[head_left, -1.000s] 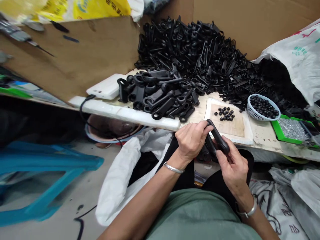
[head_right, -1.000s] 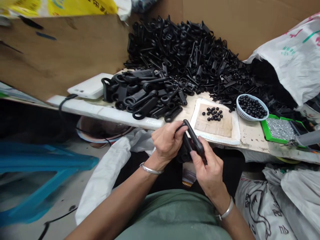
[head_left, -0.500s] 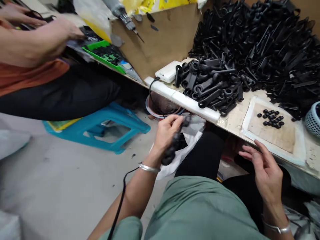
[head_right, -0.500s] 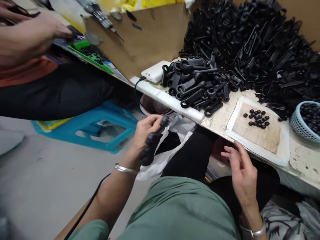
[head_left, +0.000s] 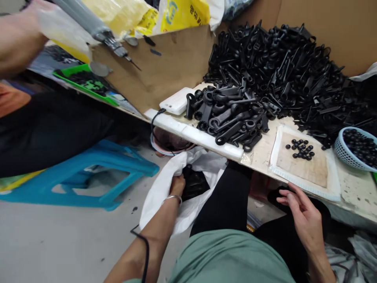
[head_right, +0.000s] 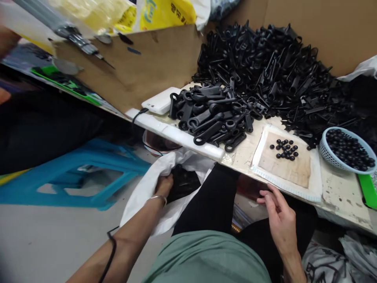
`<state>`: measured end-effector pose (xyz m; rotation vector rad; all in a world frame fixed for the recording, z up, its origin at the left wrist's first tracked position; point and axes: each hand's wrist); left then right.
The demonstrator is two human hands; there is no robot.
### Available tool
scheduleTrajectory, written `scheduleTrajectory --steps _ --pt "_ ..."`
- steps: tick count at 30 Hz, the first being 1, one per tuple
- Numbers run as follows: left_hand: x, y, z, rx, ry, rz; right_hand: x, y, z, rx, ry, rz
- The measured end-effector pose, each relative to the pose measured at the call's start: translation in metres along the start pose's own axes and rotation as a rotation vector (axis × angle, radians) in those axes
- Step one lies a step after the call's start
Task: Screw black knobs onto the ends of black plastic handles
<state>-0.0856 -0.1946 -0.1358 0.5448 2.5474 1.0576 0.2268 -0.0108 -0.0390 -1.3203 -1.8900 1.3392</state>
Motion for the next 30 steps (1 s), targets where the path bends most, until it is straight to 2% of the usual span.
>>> scheduleTrajectory --steps 4,7,10,12,13,15,17,19,22,26,30 --pt "0.003 -0.008 -0.008 0.008 0.002 0.109 0.014 -0.020 -0.006 -0.046 0.058 -0.103" --pt "-0.011 0.003 -0.012 -0.001 0.003 0.273 0.043 -0.047 0.002 -0.102 0.044 -0.217" --pt "-0.025 0.038 -0.019 -0.013 0.112 0.491 0.086 -0.074 0.021 -0.192 -0.019 -0.314" --pt "-0.029 0.073 -0.024 -0.011 0.223 0.621 0.115 -0.089 0.039 -0.329 0.008 -0.388" --pt "-0.027 0.092 -0.026 -0.002 0.293 0.696 0.128 -0.095 0.047 -0.401 0.035 -0.408" --pt "-0.021 0.126 -0.027 0.169 0.531 0.900 0.148 -0.104 0.062 -0.532 0.082 -0.415" --pt "-0.013 0.149 -0.024 0.381 0.588 0.940 0.161 -0.108 0.071 -0.620 0.095 -0.403" --pt "-0.005 0.160 -0.020 0.486 0.577 0.908 0.168 -0.110 0.073 -0.663 0.079 -0.394" --pt "0.001 0.157 -0.015 0.416 0.581 0.886 0.173 -0.114 0.064 -0.695 0.062 -0.377" --pt "0.004 0.148 -0.015 0.178 0.576 0.903 0.169 -0.125 0.034 -0.777 0.104 -0.352" --pt "0.003 0.149 -0.013 0.124 0.651 0.959 0.154 -0.137 -0.001 -1.139 0.208 -0.396"
Point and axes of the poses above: each hand's wrist, its own x-axis towards the middle knuckle, its own z-axis out of the palm, y = z × x, and after that the axes turned 10 degrees about z, right-handed
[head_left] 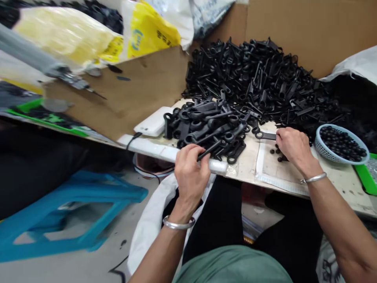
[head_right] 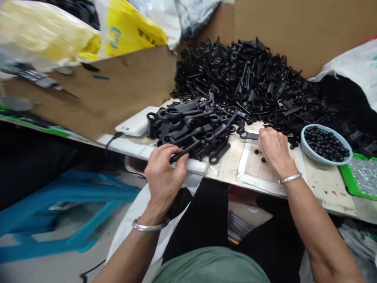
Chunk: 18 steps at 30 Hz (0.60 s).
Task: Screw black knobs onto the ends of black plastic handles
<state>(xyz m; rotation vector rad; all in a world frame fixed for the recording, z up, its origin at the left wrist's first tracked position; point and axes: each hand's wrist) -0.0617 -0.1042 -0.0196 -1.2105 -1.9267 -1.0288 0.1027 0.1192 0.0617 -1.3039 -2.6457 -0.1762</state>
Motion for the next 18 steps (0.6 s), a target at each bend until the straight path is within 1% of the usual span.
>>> scheduleTrajectory --steps 2,3,6,8,10,12,13,15,18 --pt "-0.001 0.005 0.001 0.022 0.060 0.066 -0.006 0.011 -0.012 -0.185 0.020 -0.035" --pt "-0.002 0.008 0.001 0.034 0.093 0.109 -0.009 0.017 -0.016 -0.228 0.034 -0.038" --pt "-0.007 0.023 0.002 0.042 0.178 0.283 -0.019 0.038 -0.027 -0.271 0.088 0.004" --pt "-0.013 0.038 0.006 0.000 0.169 0.412 -0.026 0.056 -0.031 -0.262 0.118 0.032" --pt "-0.019 0.056 0.015 -0.056 0.076 0.523 -0.035 0.076 -0.032 -0.205 0.143 0.023" --pt "-0.024 0.077 0.027 -0.093 -0.045 0.597 -0.044 0.098 -0.030 -0.088 0.131 -0.053" --pt "-0.026 0.087 0.034 -0.100 -0.100 0.616 -0.048 0.107 -0.026 -0.019 0.105 -0.105" --pt "-0.027 0.107 0.046 -0.097 -0.245 0.601 -0.057 0.121 -0.016 0.107 0.033 -0.202" --pt "-0.024 0.126 0.058 -0.091 -0.481 0.498 -0.066 0.127 0.004 0.235 -0.071 -0.280"
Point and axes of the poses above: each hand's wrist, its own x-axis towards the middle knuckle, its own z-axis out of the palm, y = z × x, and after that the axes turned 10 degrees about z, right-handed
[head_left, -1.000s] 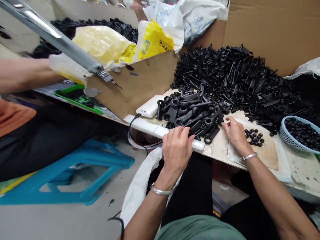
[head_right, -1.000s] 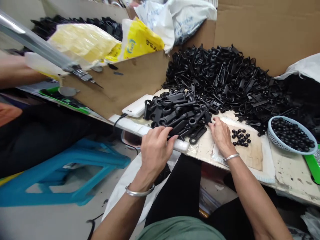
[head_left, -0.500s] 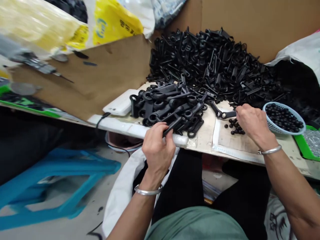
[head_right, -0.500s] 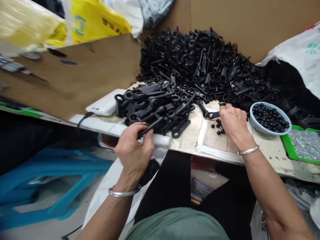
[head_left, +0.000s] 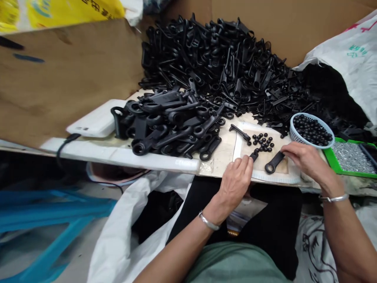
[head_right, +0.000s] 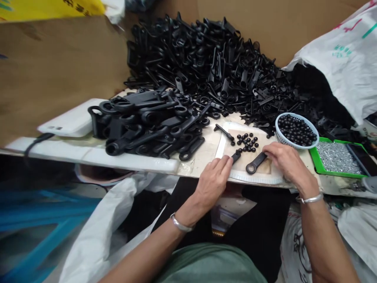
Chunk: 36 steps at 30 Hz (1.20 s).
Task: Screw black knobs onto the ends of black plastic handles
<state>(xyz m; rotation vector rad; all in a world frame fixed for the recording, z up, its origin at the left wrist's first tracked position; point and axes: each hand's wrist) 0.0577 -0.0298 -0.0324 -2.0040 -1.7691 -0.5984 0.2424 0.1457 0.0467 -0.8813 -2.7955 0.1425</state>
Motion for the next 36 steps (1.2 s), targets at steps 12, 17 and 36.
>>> scheduleTrajectory --steps 12,17,36 --pt "0.005 0.004 -0.018 -0.212 -0.200 -0.047 -0.002 -0.013 0.015 0.037 -0.071 -0.015" --pt "0.004 0.024 -0.008 -0.108 -0.167 0.061 -0.001 -0.017 0.013 0.029 -0.080 -0.025" --pt "0.078 -0.087 0.000 -0.042 -0.261 -0.062 -0.026 -0.024 0.003 0.443 0.302 0.286"
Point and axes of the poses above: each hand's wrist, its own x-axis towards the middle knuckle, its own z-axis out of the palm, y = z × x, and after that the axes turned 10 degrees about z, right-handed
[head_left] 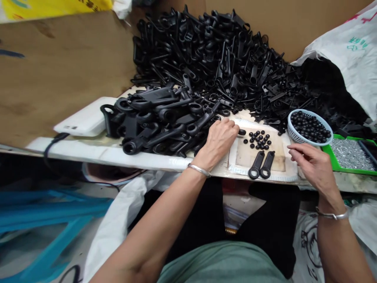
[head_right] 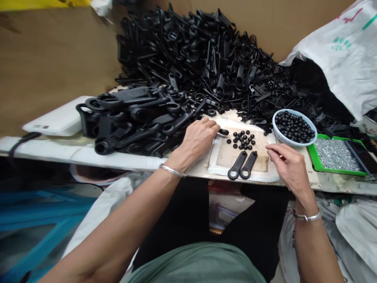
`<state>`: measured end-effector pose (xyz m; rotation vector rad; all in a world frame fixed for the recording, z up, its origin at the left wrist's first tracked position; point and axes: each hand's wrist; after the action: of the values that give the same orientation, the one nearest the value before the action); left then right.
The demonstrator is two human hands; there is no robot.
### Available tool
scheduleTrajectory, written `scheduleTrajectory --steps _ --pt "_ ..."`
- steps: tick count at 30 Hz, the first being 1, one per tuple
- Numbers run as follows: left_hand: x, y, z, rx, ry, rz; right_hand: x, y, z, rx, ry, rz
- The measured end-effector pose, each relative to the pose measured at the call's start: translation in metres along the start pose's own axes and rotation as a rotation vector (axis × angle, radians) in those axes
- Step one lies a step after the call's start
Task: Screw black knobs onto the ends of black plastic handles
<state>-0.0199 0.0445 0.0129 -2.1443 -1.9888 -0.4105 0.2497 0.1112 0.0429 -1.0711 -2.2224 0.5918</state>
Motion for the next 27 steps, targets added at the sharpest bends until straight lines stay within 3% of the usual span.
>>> scheduleTrajectory --steps 6,9,13,17,20,23,27 --pt "-0.017 0.012 -0.011 -0.086 0.102 -0.085 -0.011 -0.006 0.015 0.411 -0.020 0.267" --pt "-0.020 0.026 -0.020 -0.452 0.178 -0.130 -0.012 -0.016 0.022 0.581 -0.101 0.277" --pt "-0.018 0.046 -0.021 -1.044 0.092 -0.140 -0.011 -0.027 0.027 0.622 -0.223 0.250" --pt "-0.015 0.063 -0.019 -1.293 0.049 -0.115 -0.012 -0.030 0.031 0.609 -0.237 0.270" --pt "-0.020 0.073 -0.022 -1.200 0.041 -0.042 -0.016 -0.027 0.029 0.639 -0.158 0.327" --pt "-0.034 0.080 -0.021 -0.861 0.048 0.089 -0.026 -0.018 0.021 0.622 0.001 0.361" --pt "-0.053 0.087 -0.005 -0.455 -0.019 0.347 -0.045 -0.003 0.013 0.547 0.208 0.374"
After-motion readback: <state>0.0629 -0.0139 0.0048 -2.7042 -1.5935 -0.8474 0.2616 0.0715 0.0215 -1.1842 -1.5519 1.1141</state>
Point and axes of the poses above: each hand's wrist, its own x-axis towards the middle knuckle, its own z-axis out of the palm, y = z × x, and after that the axes turned 10 degrees about z, right-handed
